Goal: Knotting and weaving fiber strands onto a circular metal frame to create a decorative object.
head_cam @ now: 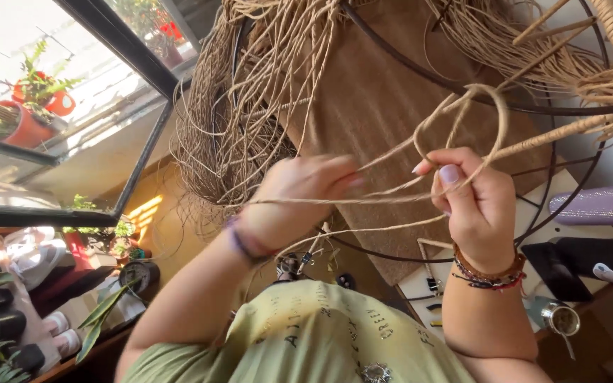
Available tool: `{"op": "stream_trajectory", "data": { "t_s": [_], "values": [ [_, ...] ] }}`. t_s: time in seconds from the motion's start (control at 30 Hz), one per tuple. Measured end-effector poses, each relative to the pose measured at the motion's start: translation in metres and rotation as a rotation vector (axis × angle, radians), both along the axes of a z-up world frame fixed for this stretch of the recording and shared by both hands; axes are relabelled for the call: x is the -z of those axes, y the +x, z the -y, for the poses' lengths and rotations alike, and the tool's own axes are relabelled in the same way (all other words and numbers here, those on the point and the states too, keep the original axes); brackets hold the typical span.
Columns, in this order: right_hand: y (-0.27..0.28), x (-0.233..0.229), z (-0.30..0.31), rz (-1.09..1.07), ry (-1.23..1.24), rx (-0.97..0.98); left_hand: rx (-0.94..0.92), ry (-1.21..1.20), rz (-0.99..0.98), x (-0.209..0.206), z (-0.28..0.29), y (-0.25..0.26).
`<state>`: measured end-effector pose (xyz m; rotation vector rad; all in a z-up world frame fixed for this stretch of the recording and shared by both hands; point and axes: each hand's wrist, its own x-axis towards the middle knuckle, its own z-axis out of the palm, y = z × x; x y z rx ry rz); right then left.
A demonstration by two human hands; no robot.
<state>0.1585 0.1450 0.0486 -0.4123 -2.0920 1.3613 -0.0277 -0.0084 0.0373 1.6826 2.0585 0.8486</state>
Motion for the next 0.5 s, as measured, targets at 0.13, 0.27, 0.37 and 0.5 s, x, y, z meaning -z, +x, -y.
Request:
{"op": "stream_trajectory", "data": {
  "t_s": [0.13,0.27,0.37,0.5],
  "values": [
    [-0.005,0.006,-0.003,-0.073,-0.049,-0.075,-0.114,-0.442,-0.273,-0.012,0.043,-0.005],
    [-0.007,0.007,-0.003,-0.074,-0.065,-0.081,-0.002,-0.298,-0.059,-0.023,0.004,0.005],
    [-0.003,0.022,-0.013,-0.093,-0.067,-0.067,0.082,0.075,0.270,-0.029,-0.032,0.013],
    [-0.005,0.021,-0.018,-0.077,-0.011,-0.064,-0.030,0.315,0.110,0.000,-0.053,0.010]
  ]
}}
